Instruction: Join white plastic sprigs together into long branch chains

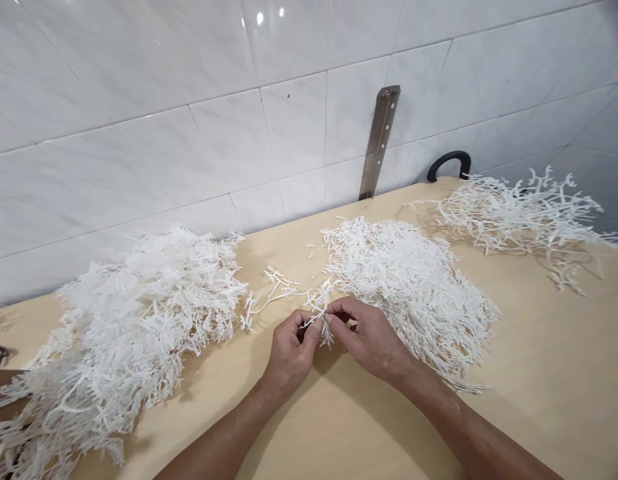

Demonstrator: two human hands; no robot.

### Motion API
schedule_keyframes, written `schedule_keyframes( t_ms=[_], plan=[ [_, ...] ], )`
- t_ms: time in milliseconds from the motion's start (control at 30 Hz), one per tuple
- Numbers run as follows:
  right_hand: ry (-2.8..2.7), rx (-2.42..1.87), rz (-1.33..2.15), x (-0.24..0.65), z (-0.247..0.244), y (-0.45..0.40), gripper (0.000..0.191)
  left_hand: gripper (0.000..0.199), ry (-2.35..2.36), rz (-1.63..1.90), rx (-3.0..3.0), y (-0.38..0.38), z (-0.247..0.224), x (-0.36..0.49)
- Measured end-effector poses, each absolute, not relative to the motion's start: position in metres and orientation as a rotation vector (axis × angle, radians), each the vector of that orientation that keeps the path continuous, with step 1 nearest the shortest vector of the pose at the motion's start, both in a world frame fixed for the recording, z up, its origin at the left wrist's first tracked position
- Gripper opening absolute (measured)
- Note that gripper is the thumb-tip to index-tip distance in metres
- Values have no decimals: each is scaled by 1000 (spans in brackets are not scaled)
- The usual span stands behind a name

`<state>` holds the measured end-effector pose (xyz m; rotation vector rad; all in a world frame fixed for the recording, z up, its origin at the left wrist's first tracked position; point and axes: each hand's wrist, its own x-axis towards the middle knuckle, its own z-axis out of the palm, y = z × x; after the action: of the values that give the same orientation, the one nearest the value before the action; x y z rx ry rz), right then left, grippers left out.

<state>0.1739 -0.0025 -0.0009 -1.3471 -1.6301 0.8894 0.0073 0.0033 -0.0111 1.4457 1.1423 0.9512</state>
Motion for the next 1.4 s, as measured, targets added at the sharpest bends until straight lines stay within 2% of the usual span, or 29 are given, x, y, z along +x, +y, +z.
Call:
schedule_keyframes(
  t_ms=[467, 733, 1067, 1400],
  plan=[
    [-1757, -1420, 822, 177, 3, -1, 9, 30, 1213, 915, 1506, 10, -19, 7],
    [-1635, -1434, 1108, 175, 4, 17, 17, 30, 1274, 993, 1476, 25, -12, 8],
    [-2026, -1321, 457, 173, -2, 27, 13, 29, 1269, 1012, 1501, 24, -12, 7],
    [-2055, -1353, 378, 173, -15, 26, 12, 30, 1289, 859, 1566, 29, -11, 8]
  ],
)
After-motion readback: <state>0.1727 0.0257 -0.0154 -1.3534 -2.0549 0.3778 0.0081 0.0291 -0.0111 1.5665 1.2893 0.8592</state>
